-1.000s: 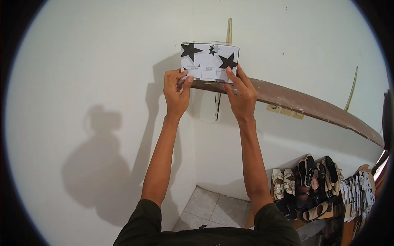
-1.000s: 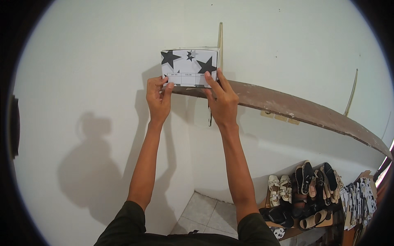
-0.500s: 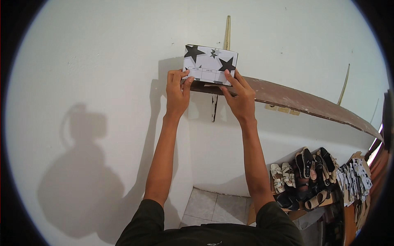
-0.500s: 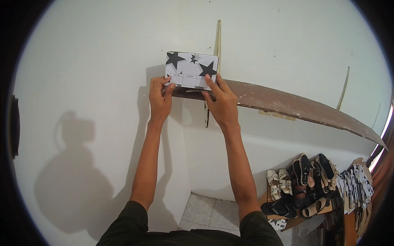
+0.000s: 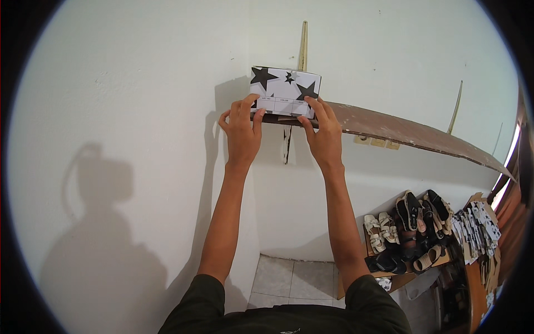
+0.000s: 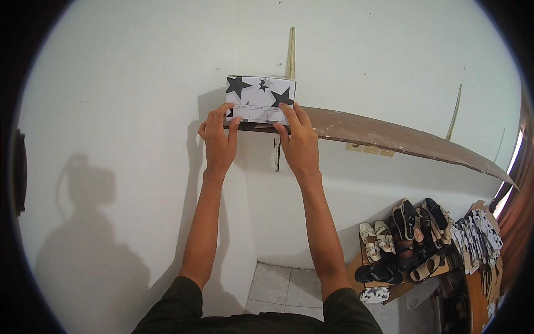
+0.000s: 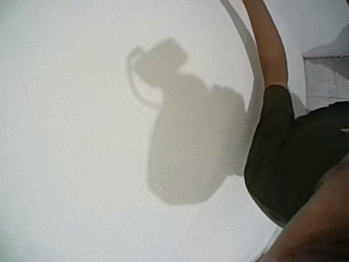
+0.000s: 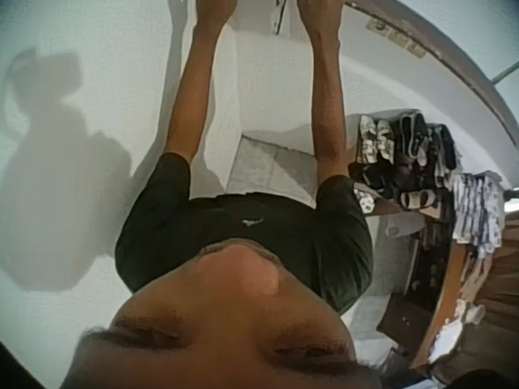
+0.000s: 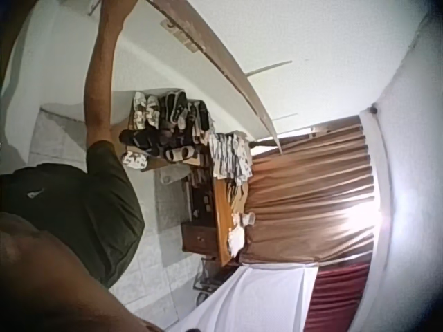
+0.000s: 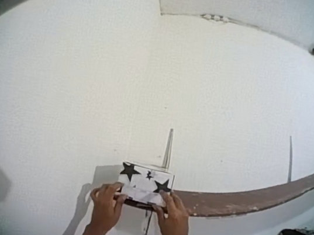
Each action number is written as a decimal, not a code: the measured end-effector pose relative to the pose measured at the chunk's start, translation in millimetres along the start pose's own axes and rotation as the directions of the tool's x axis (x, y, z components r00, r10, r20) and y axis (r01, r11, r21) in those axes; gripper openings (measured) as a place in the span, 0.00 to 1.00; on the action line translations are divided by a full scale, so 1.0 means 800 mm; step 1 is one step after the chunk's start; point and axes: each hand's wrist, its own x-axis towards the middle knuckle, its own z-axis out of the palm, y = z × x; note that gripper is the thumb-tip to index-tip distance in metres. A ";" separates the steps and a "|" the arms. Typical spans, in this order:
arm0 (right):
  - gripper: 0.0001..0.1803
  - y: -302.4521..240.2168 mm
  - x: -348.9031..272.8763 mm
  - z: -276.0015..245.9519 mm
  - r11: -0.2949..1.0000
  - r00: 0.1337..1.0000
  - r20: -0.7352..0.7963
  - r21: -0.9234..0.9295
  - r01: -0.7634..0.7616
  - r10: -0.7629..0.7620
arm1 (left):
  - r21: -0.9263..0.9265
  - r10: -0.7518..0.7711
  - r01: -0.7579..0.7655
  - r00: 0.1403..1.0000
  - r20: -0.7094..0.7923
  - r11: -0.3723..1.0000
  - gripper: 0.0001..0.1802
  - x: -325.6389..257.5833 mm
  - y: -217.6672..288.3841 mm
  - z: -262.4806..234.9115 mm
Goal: Assembling shoe boxes and placing packing materials and products inside.
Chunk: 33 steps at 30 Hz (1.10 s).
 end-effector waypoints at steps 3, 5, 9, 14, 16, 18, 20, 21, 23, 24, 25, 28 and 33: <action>0.22 0.001 0.001 0.004 0.997 0.999 0.008 0.059 -0.046 0.046 | 0.015 -0.026 0.025 0.999 0.045 1.000 0.16 0.004 0.001 0.001; 0.20 0.002 0.002 0.011 0.999 0.999 -0.004 0.029 -0.042 0.042 | -0.037 -0.085 0.087 0.995 0.056 0.996 0.16 0.006 -0.003 0.001; 0.20 0.005 0.005 0.021 0.993 0.997 0.013 0.089 -0.079 0.078 | -0.102 -0.024 0.018 0.998 -0.052 0.995 0.15 0.005 -0.024 0.015; 0.17 0.011 0.015 0.027 0.994 0.996 0.048 0.079 -0.078 0.075 | -0.137 -0.074 0.072 0.997 -0.003 0.988 0.14 0.014 -0.030 0.023; 0.16 0.008 0.016 0.025 0.994 0.992 0.080 0.045 -0.102 0.099 | -0.074 -0.077 0.079 0.997 0.023 0.994 0.14 0.014 -0.031 0.022; 0.14 0.002 0.019 0.025 0.992 0.986 0.111 0.012 -0.127 0.125 | -0.007 -0.083 0.083 0.995 0.049 0.996 0.14 0.016 -0.032 0.019; 0.12 -0.001 0.022 0.024 0.986 0.970 0.175 -0.032 -0.163 0.166 | 0.051 -0.182 0.176 0.974 0.138 0.983 0.14 0.017 -0.027 0.019; 0.12 0.001 0.021 0.026 0.986 0.970 0.177 -0.033 -0.164 0.168 | 0.050 -0.183 0.178 0.973 0.139 0.983 0.14 0.017 -0.026 0.019; 0.12 0.001 0.015 0.032 0.992 0.994 0.060 -0.093 -0.081 0.087 | 0.079 -0.222 0.211 0.957 0.185 0.974 0.15 0.015 -0.025 0.016; 0.12 0.002 0.011 0.032 0.993 0.994 0.061 -0.090 -0.080 0.086 | 0.081 -0.223 0.211 0.957 0.184 0.974 0.15 0.012 -0.026 0.018; 0.13 0.001 0.008 0.030 0.992 0.999 0.006 -0.118 -0.052 0.053 | 0.113 -0.163 0.151 0.980 0.111 0.982 0.15 0.010 -0.027 0.021; 0.14 -0.001 0.000 0.026 0.993 0.999 -0.048 -0.120 -0.024 0.018 | 0.167 -0.071 0.065 0.997 0.027 0.984 0.15 -0.001 -0.025 0.024; 0.14 0.000 -0.006 0.029 0.995 1.000 -0.017 -0.098 -0.017 0.016 | 0.190 0.002 -0.021 0.995 0.098 0.981 0.17 -0.009 -0.016 0.026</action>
